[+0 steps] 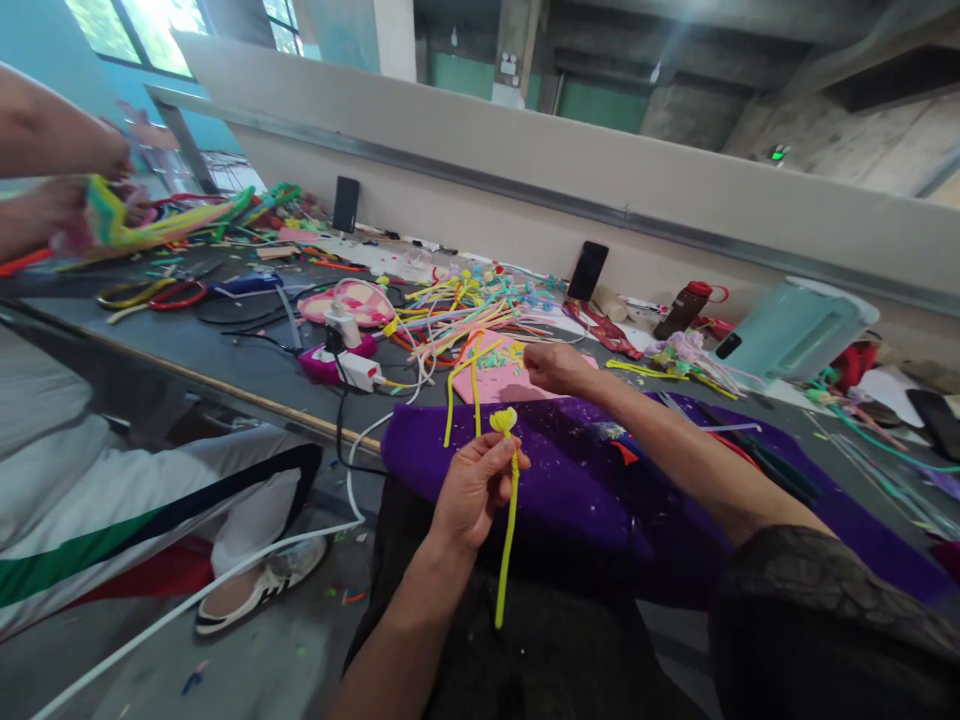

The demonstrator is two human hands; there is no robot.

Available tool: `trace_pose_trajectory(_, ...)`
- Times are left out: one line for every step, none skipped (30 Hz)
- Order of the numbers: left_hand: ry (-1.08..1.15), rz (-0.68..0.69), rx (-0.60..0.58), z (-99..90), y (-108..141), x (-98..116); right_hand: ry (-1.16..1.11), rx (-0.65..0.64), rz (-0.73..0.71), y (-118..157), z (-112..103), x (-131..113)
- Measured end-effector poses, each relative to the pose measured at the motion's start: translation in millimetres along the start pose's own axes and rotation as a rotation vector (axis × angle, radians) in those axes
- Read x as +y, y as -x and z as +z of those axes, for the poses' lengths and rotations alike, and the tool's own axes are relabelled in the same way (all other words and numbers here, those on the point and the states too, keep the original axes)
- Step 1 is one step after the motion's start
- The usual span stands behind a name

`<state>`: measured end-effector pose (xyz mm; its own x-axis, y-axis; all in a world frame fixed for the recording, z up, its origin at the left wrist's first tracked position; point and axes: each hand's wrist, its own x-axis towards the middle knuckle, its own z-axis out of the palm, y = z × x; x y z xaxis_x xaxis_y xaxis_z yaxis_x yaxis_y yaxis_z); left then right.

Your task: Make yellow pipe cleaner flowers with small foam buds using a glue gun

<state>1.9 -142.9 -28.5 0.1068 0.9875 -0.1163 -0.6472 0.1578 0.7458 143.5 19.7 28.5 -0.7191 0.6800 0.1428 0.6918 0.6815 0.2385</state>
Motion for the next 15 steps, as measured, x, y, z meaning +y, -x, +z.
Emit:
trace_pose_trajectory(0.008,-0.009,-0.005,-0.1,-0.5,0.3,-0.03,0.031,0.015,3.8,-5.7,-3.1)
trace_pose_trajectory(0.02,-0.018,-0.014,-0.4,-1.0,0.5,-0.07,0.064,0.022,9.0,-11.9,-7.3)
trace_pose_trajectory(0.035,-0.027,-0.023,-0.6,-1.6,0.6,-0.191,0.128,0.019,15.7,-18.4,-12.6)
trace_pose_trajectory(0.049,-0.036,-0.031,-0.9,-2.1,0.5,-0.323,0.177,0.004,23.7,-24.9,-19.2)
trace_pose_trajectory(0.06,-0.044,-0.036,-1.0,-2.5,0.4,-0.444,0.21,-0.013,32.9,-31.2,-26.7)
trace_pose_trajectory(0.068,-0.048,-0.035,-1.1,-2.8,0.2,-0.546,0.249,-0.018,42.8,-37.1,-34.9)
trace_pose_trajectory(0.074,-0.05,-0.031,-1.0,-2.9,-0.1,-0.627,0.263,-0.034,53.0,-42.3,-43.2)
trace_pose_trajectory(0.077,-0.051,-0.024,-0.8,-3.0,-0.5,-0.686,0.264,-0.049,63.0,-46.5,-51.1)
trace_pose_trajectory(0.079,-0.053,-0.016,-0.5,-3.0,-0.9,-0.733,0.278,-0.057,72.3,-49.7,-58.3)
trace_pose_trajectory(0.081,-0.055,-0.008,-0.2,-3.0,-1.4,-0.778,0.306,-0.062,80.4,-51.6,-64.4)
trace_pose_trajectory(0.083,-0.056,-0.002,0.2,-2.9,-1.9,-0.818,0.32,-0.048,87.1,-52.3,-69.2)
trace_pose_trajectory(0.083,-0.057,0.002,0.6,-2.7,-2.4,-0.856,0.332,-0.034,92.2,-51.7,-72.6)
trace_pose_trajectory(0.082,-0.058,0.003,1.0,-2.6,-3.0,-0.894,0.331,-0.018,95.7,-50.3,-74.9)
trace_pose_trajectory(0.081,-0.057,0.002,1.3,-2.4,-3.5,-0.929,0.321,0.001,97.7,-48.1,-76.2)
trace_pose_trajectory(0.08,-0.054,-0.001,1.5,-2.2,-4.0,-0.961,0.306,0.019,98.5,-45.5,-76.7)
